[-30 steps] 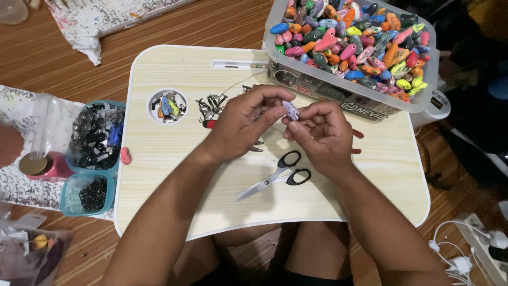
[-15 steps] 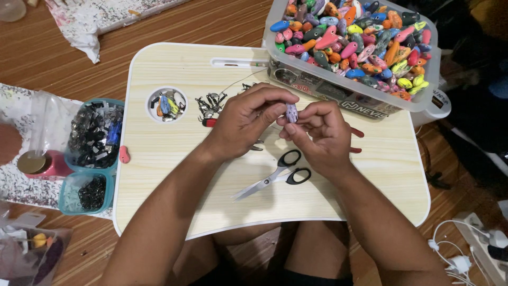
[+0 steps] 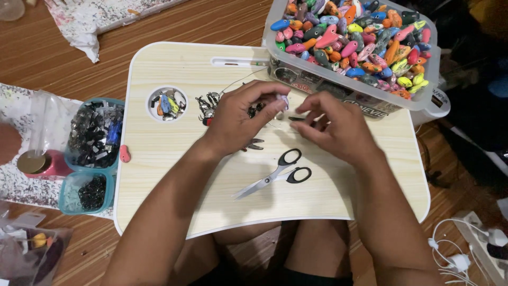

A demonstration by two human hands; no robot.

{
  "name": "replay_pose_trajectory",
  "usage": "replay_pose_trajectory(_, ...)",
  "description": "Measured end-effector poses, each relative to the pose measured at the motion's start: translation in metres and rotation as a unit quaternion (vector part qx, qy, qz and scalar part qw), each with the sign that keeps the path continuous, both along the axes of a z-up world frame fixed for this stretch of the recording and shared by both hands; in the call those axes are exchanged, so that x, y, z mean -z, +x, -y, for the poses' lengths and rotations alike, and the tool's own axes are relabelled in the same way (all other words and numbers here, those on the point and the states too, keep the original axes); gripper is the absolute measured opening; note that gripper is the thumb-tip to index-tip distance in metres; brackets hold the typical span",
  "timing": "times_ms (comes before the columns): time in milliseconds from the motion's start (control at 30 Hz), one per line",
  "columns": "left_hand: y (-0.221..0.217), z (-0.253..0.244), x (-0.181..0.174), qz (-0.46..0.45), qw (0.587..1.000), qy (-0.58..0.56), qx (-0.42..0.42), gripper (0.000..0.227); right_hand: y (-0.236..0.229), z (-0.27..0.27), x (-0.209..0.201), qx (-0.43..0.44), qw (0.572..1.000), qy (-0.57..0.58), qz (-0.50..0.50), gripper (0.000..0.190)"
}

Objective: Assembling fishing lures by attaching hooks to soft plastic bodies and trimming them with scissors

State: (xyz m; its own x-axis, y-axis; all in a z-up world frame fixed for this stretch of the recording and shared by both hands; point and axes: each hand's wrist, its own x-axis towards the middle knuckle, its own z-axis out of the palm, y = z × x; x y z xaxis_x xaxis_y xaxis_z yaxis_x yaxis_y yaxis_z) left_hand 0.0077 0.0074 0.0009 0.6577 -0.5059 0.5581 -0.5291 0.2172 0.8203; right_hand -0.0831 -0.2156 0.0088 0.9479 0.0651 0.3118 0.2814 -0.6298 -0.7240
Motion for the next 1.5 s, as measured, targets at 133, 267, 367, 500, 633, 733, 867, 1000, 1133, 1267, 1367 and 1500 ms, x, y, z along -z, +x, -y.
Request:
replay_pose_trajectory(133, 0.007, 0.003, 0.008, -0.012, 1.0, -0.016, 0.0, 0.046, -0.005, 0.012, -0.036, 0.054, 0.967, -0.186, -0.163, 0.038)
replay_pose_trajectory(267, 0.011, 0.005, 0.014, -0.015, 0.999, -0.008, -0.028, 0.038, -0.006, 0.022, -0.036, 0.121, 0.885, -0.323, -0.312, 0.058)
replay_pose_trajectory(367, 0.01, 0.005, 0.016, -0.017, 0.999, -0.006, -0.035, 0.037, -0.006, 0.035, -0.026, 0.154, 0.854, -0.35, -0.353, 0.062)
replay_pose_trajectory(500, 0.008, 0.005, 0.014, -0.013, 0.999, 0.001, -0.038, 0.037, 0.002, 0.052, -0.006, 0.167, 0.832, -0.373, -0.376, 0.061)
replay_pose_trajectory(633, 0.008, 0.005, 0.012, -0.009, 0.999, -0.001, -0.044, 0.039, 0.0, 0.052, -0.006, 0.163, 0.84, -0.372, -0.36, 0.06)
replay_pose_trajectory(733, 0.009, 0.003, 0.011, -0.009, 0.999, -0.006, -0.048, 0.036, 0.001, 0.063, -0.001, 0.12, 0.857, -0.38, -0.327, 0.06)
replay_pose_trajectory(867, 0.012, 0.002, 0.012, -0.001, 0.998, -0.005, -0.058, 0.036, -0.002, 0.058, -0.018, 0.047, 0.914, -0.303, -0.266, 0.047)
replay_pose_trajectory(1000, 0.013, 0.001, 0.013, 0.007, 0.998, -0.005, -0.066, 0.036, -0.002, 0.059, -0.017, 0.006, 0.95, -0.183, -0.253, 0.024)
replay_pose_trajectory(1133, 0.009, 0.0, 0.005, 0.016, 0.997, -0.019, -0.071, 0.035, -0.002, 0.051, -0.014, 0.007, 0.975, -0.124, -0.183, 0.014)
replay_pose_trajectory(1267, -0.009, -0.008, -0.015, 0.046, 0.996, 0.013, -0.07, 0.033, 0.003, 0.032, -0.008, 0.013, 0.995, -0.091, -0.039, 0.018)
replay_pose_trajectory(1367, -0.013, -0.011, -0.018, 0.048, 0.997, 0.021, -0.06, 0.034, 0.014, 0.021, 0.005, -0.004, 0.998, -0.043, 0.054, 0.025)
replay_pose_trajectory(1500, -0.012, -0.009, 0.005, 0.024, 0.997, -0.004, -0.073, 0.034, 0.02, 0.004, 0.023, -0.041, 0.982, 0.034, 0.181, 0.02)
